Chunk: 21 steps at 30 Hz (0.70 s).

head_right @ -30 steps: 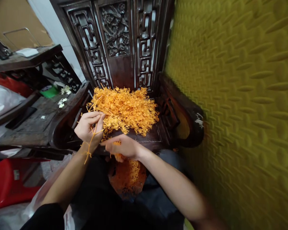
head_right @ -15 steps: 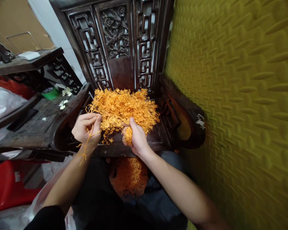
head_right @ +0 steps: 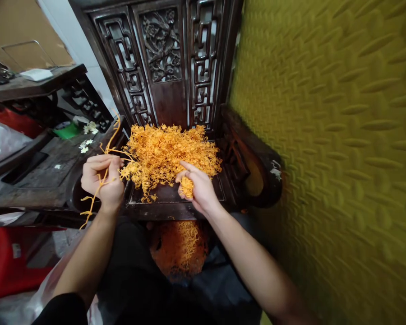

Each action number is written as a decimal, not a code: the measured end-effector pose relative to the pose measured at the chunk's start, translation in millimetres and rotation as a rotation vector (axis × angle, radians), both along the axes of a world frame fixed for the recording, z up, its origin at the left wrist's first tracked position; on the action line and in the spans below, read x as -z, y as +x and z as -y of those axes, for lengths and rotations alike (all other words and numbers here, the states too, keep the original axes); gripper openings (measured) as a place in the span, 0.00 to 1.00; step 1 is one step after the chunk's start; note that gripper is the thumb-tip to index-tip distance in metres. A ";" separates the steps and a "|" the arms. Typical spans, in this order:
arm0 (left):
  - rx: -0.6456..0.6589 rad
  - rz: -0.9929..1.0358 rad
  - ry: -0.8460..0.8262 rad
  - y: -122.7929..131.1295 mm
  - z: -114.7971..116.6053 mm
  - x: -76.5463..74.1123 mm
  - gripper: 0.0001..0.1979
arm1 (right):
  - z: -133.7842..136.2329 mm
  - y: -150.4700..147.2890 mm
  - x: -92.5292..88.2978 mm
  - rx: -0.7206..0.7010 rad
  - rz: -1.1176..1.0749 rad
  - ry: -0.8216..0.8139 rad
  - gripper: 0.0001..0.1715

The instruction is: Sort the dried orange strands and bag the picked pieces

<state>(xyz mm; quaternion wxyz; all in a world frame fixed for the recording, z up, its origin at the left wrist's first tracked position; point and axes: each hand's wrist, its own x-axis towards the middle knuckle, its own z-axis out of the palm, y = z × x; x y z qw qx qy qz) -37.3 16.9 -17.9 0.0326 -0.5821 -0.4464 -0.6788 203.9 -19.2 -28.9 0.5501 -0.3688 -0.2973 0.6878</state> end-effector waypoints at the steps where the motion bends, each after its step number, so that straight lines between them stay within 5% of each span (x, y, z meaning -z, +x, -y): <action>1: -0.009 -0.001 0.031 2.2 0.0 1.4 0.08 | 2.9 -4.3 1.6 -0.055 0.004 -0.004 0.36; 6: -0.038 -0.044 0.131 12.2 -1.2 -0.8 0.09 | 8.2 -19.0 10.0 -0.320 0.049 -0.059 0.29; 11: 0.006 -0.122 0.194 23.7 0.0 -3.2 0.09 | 6.2 -35.6 7.7 -0.422 0.055 -0.103 0.45; 17: -0.024 -0.131 0.193 21.5 -3.8 -6.1 0.08 | 10.0 -35.1 -1.9 -0.401 0.295 0.205 0.27; 21: -0.106 -0.079 0.127 5.6 -12.7 -11.6 0.09 | 15.7 -23.2 -1.3 -0.455 0.432 0.391 0.25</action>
